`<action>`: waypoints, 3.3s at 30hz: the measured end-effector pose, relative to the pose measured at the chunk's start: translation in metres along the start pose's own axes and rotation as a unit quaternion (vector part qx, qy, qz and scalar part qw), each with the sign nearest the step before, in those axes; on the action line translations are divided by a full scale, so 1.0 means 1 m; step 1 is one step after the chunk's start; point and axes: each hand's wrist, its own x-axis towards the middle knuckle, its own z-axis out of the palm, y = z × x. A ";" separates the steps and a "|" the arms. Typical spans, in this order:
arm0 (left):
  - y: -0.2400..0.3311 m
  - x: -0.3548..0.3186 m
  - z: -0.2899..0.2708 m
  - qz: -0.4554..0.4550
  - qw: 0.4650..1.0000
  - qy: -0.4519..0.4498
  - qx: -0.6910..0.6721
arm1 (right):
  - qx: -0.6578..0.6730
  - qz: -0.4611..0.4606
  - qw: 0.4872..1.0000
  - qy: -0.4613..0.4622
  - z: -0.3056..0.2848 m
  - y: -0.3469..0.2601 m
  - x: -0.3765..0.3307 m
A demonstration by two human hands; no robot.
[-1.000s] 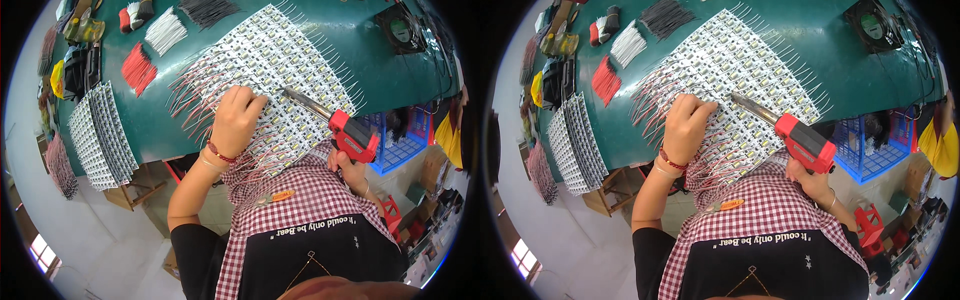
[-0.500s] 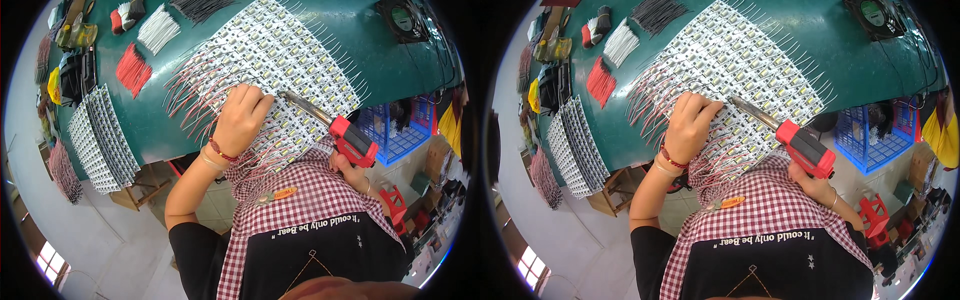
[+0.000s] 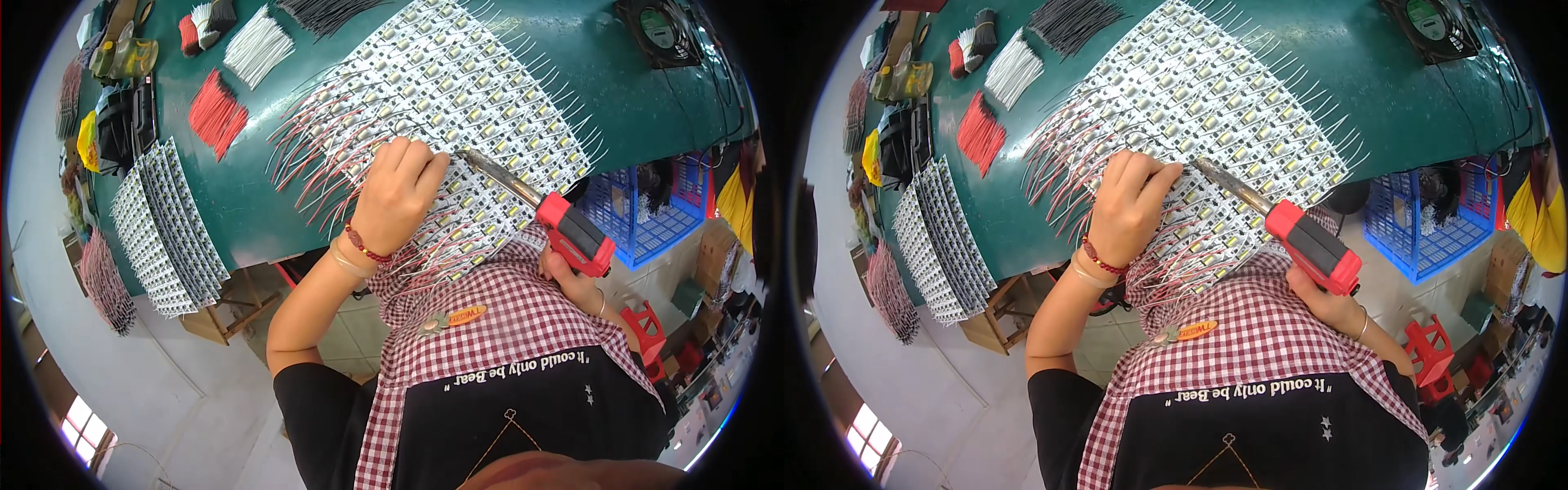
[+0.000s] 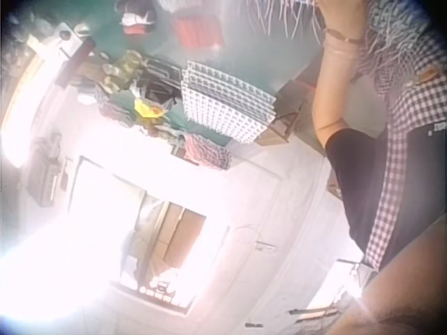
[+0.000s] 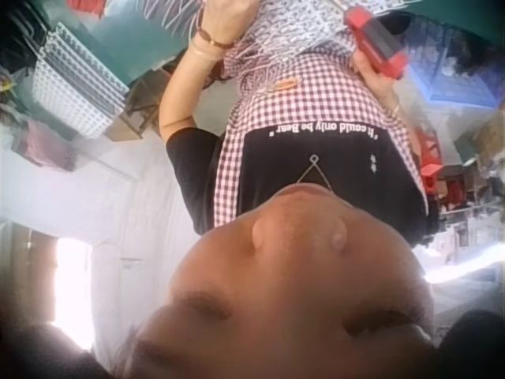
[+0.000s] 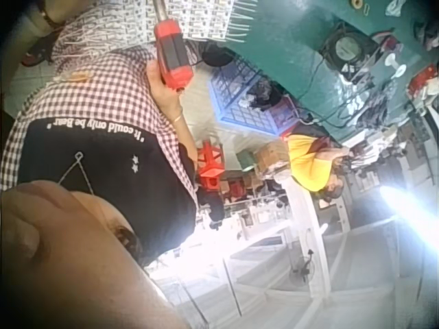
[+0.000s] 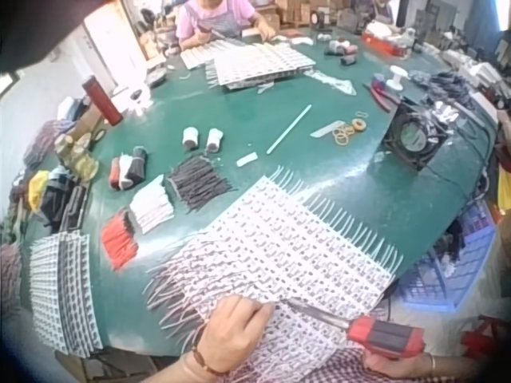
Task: The person uses a red heat gun to apply heat to a large LED panel with numerous wires. They also use a wooden stick to adjust the wires on the panel. The person works on the panel continuously, moving the heat gun across different sections.
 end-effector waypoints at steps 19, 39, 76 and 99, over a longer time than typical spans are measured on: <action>0.000 -0.003 0.000 0.025 0.999 -0.016 0.026 | -0.024 -0.042 0.999 0.003 0.000 0.012 -0.002; 0.005 -0.022 -0.042 -0.047 0.996 0.068 0.037 | 0.104 -0.043 0.994 0.011 -0.001 0.001 -0.002; 0.002 0.001 -0.001 -0.013 1.000 0.000 0.015 | 0.042 -0.048 0.998 0.021 0.007 0.001 0.007; 0.026 -0.005 -0.010 -0.008 1.000 0.012 0.002 | -0.023 -0.076 0.997 0.002 -0.010 0.014 -0.007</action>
